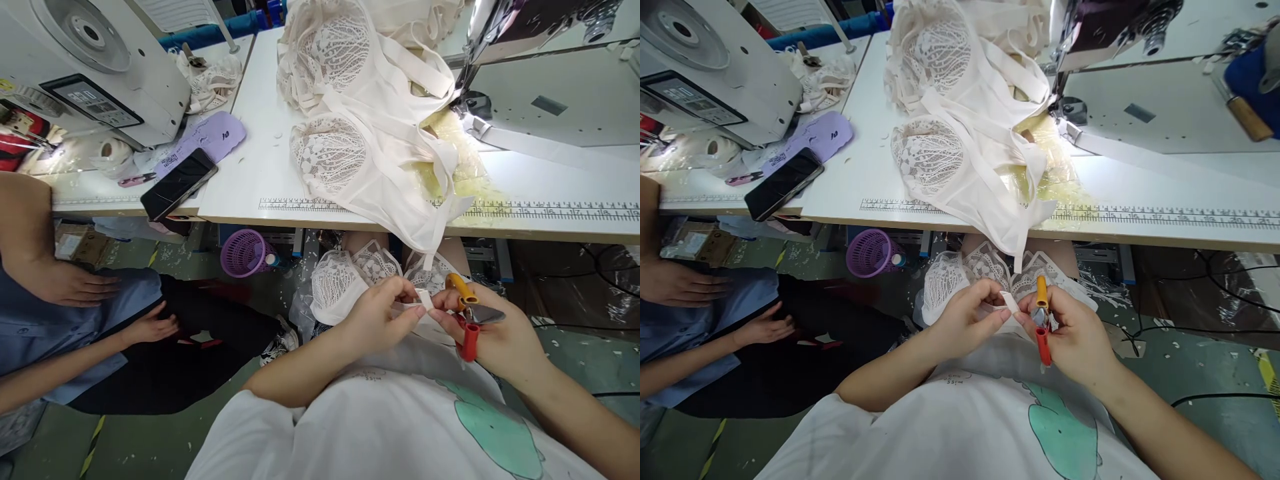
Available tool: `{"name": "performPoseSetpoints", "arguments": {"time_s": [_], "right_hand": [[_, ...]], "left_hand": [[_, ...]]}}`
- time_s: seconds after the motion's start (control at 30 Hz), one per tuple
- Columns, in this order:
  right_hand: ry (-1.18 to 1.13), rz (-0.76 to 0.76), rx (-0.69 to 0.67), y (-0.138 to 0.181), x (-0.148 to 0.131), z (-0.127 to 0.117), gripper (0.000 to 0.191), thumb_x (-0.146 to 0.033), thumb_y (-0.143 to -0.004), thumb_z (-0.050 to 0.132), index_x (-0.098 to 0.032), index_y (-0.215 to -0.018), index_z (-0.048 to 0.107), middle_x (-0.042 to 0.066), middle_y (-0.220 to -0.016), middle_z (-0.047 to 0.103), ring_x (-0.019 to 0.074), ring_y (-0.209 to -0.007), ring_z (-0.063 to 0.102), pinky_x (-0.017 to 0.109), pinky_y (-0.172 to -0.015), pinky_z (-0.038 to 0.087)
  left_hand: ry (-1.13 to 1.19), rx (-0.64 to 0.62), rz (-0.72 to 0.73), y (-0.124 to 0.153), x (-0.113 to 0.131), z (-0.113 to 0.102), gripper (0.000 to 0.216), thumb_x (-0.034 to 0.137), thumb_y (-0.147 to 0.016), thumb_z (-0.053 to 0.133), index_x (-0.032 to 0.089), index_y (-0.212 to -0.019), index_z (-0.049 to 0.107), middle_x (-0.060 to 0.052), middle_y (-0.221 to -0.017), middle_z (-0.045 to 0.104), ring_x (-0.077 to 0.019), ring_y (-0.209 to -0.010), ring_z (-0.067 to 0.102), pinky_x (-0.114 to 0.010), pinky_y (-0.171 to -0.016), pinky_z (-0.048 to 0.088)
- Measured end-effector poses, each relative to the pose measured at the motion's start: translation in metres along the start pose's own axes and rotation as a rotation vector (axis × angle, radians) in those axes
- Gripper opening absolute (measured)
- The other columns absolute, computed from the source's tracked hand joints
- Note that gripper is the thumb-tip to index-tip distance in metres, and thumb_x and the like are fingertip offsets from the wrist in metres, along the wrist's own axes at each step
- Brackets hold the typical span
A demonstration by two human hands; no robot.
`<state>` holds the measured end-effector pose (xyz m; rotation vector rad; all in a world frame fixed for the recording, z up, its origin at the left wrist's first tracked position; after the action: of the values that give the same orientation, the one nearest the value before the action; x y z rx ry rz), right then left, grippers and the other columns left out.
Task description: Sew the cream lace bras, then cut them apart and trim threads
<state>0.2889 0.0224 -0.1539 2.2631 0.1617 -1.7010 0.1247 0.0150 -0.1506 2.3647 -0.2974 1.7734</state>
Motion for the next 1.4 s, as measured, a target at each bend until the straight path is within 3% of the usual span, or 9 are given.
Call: {"name": "performPoseSetpoints", "arguments": {"time_s": [0.13,0.3,0.43,0.53,0.83,0.97,1.07,1.23,1.4], "right_hand": [[0.055,0.000,0.005,0.000,-0.002,0.000,0.025,-0.040,-0.069,0.071,-0.024,-0.070,0.053,0.001,-0.072,0.062,0.0184,-0.061,0.055,0.028,-0.053,0.045],[0.106,-0.027,0.021,-0.002,-0.007,0.000,0.024,-0.040,-0.069,0.070,-0.024,-0.069,0.052,0.002,-0.071,0.064,0.0182,-0.060,0.057,0.028,-0.053,0.048],[0.186,-0.104,0.011,-0.003,-0.009,0.001,0.018,-0.035,-0.073,0.066,-0.025,-0.071,0.052,0.001,-0.073,0.065,0.0185,-0.062,0.060,0.028,-0.055,0.049],[0.247,-0.145,-0.014,-0.004,-0.011,0.001,0.014,-0.032,-0.075,0.064,-0.025,-0.072,0.052,0.001,-0.075,0.066,0.0190,-0.064,0.061,0.028,-0.057,0.050],[0.215,-0.122,-0.056,-0.007,0.001,0.004,0.010,-0.028,-0.073,0.062,-0.024,-0.077,0.053,0.003,-0.080,0.068,0.0204,-0.069,0.063,0.029,-0.059,0.050],[0.227,-0.041,-0.067,-0.004,0.012,0.006,0.016,-0.037,-0.071,0.062,-0.023,-0.072,0.054,0.004,-0.074,0.068,0.0206,-0.062,0.062,0.028,-0.051,0.049],[0.192,0.048,-0.029,0.001,0.022,0.003,0.025,-0.045,-0.070,0.064,-0.023,-0.072,0.055,0.004,-0.074,0.067,0.0211,-0.064,0.061,0.029,-0.053,0.048],[-0.104,0.107,0.030,0.004,0.028,0.004,0.029,-0.047,-0.071,0.069,-0.023,-0.072,0.053,0.002,-0.077,0.062,0.0174,-0.070,0.058,0.028,-0.063,0.049],[-0.247,0.025,0.042,0.002,0.010,0.006,0.026,-0.042,-0.074,0.068,-0.023,-0.068,0.052,0.000,-0.075,0.061,0.0155,-0.068,0.058,0.025,-0.060,0.050]], "left_hand": [[-0.014,-0.089,0.004,-0.003,0.004,-0.003,0.012,0.024,-0.080,0.053,0.017,-0.071,0.052,0.000,-0.068,0.051,-0.0117,-0.067,0.050,-0.022,-0.062,0.042],[-0.018,-0.127,-0.003,-0.005,0.005,-0.008,0.011,0.024,-0.080,0.056,0.015,-0.073,0.056,0.001,-0.070,0.050,-0.0102,-0.065,0.049,-0.021,-0.060,0.040],[-0.108,-0.237,0.045,-0.006,0.006,-0.011,0.023,0.026,-0.086,0.048,0.015,-0.066,0.053,0.001,-0.065,0.047,-0.0104,-0.063,0.047,-0.021,-0.058,0.037],[-0.149,-0.249,0.079,-0.005,0.007,-0.010,0.028,0.025,-0.087,0.044,0.015,-0.063,0.052,0.001,-0.062,0.045,-0.0100,-0.060,0.047,-0.021,-0.057,0.037],[-0.102,0.078,0.135,-0.005,0.001,-0.006,0.028,0.025,-0.083,0.046,0.016,-0.056,0.046,0.002,-0.056,0.041,-0.0091,-0.053,0.042,-0.021,-0.050,0.033],[-0.074,0.209,0.127,-0.006,-0.001,-0.013,0.031,0.022,-0.081,0.047,0.017,-0.052,0.040,0.003,-0.053,0.036,-0.0081,-0.051,0.038,-0.021,-0.049,0.030],[-0.047,0.253,0.093,-0.006,-0.003,-0.017,0.031,0.023,-0.081,0.049,0.016,-0.052,0.042,0.003,-0.053,0.038,-0.0083,-0.051,0.038,-0.022,-0.049,0.029],[0.139,0.278,-0.060,-0.002,-0.008,-0.019,0.026,0.029,-0.080,0.054,0.015,-0.058,0.054,0.001,-0.058,0.046,-0.0098,-0.057,0.043,-0.023,-0.054,0.034],[0.526,0.310,-0.289,0.002,-0.010,-0.015,0.028,0.042,-0.069,0.069,0.015,-0.067,0.061,0.000,-0.066,0.055,-0.0100,-0.061,0.046,-0.021,-0.057,0.037]]}}
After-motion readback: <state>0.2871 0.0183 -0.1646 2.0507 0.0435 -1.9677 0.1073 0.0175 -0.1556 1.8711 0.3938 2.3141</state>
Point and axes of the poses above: each hand's wrist, its own y-axis away from the middle knuckle, its own z-axis out of the palm, x = y × z, the point moved 3 cm from there along -y, towards the middle knuckle
